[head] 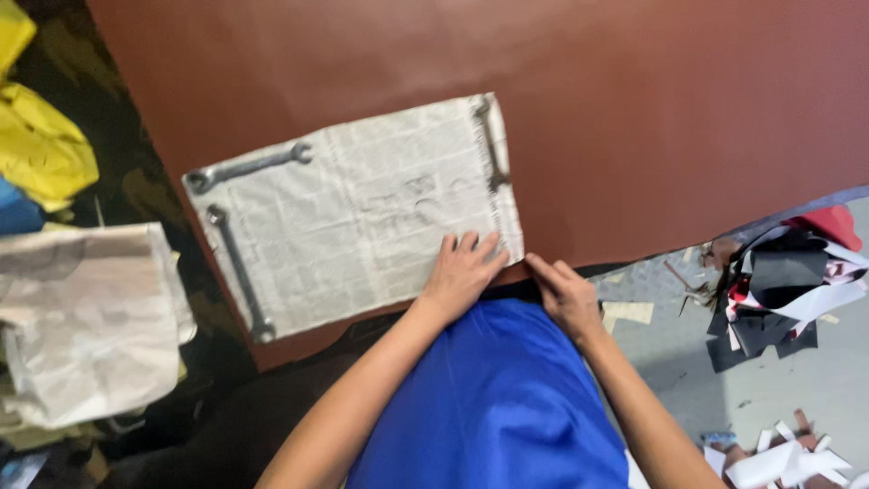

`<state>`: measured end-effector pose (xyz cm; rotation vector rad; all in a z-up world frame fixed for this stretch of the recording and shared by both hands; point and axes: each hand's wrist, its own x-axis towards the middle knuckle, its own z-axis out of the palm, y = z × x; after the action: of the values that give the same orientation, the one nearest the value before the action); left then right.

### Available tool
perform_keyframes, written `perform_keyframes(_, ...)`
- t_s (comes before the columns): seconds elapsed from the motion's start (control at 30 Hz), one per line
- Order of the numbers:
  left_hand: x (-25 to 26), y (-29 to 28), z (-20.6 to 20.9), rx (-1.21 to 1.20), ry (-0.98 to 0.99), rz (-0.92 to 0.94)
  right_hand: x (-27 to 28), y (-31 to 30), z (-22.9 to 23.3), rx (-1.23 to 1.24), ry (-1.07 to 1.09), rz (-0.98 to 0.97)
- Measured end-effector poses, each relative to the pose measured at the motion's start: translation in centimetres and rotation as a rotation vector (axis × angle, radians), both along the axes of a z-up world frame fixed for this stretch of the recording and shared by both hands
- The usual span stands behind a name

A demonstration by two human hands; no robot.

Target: The person unrolls a large sheet of brown material on a workbench and places a newspaper template on top. They secure the template with wrenches and use shears to cut the material along the template's edges. The person then removes the template and the cut piece of material.

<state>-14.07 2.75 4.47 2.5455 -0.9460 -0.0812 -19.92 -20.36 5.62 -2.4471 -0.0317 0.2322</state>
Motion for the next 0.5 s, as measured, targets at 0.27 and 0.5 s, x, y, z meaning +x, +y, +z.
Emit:
perform_keyframes(0.27, -0.3, -1.9, 2.3, 0.027, 0.135, -0.127, 8.6, -6.8, -2.0, 0.033, -0.284, -0.127)
perform_keyframes(0.5, 0.5, -3.5, 3.2, -0.120, 0.301, 0.301, 28.7, -13.2, -3.3, -0.033, -0.549, -0.167)
